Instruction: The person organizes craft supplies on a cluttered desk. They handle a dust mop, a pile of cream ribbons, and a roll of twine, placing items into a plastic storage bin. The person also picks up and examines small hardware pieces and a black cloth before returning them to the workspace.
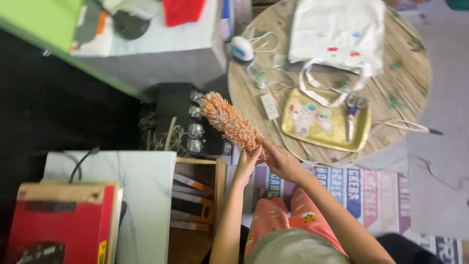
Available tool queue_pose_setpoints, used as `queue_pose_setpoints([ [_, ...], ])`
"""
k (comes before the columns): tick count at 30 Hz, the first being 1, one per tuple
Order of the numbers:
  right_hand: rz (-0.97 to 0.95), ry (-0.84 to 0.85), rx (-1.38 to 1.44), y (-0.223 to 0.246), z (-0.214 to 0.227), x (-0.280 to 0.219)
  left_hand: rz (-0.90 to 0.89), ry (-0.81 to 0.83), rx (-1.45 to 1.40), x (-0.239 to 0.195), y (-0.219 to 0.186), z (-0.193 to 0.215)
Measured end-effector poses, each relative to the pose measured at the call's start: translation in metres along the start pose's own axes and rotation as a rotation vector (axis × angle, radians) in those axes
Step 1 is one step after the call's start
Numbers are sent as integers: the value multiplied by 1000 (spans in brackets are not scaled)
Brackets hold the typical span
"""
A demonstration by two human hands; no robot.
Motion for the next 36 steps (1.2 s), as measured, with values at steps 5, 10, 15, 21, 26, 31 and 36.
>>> queue_pose_setpoints([
  [5, -123, 27, -113, -27, 50, -38, -151, 158, -36, 10, 4, -72],
  [10, -90, -27, -285, -44, 110, -84, -131, 172, -71, 34, 38, -145],
  [15, -242, 31, -380, -71, 195, -146, -174, 80, -107, 57, 60, -238],
  [21, -492, -64, -378, -129, 314, -227, -36, 25, -181, 78, 88, -362],
  [26, -474, -286, -432, -152, 404, -266, 52, 54, -142, 98, 69, -474],
  [31, -451, -359, -365, -179, 454, -273, 36, 80, -152, 140, 71, -534],
  [36, -463, -320, -348, -216, 521, -250, 10, 67, -159, 181, 51, -579],
])
Point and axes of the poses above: each hand's wrist, its own x-axis towards the middle knuckle, its own z-axis out of the back of the hand, y = z × x, the point moved 5 cm from there along x, towards the middle knuckle, and after that the axes turned 10 degrees about x, right-handed, at the moved point
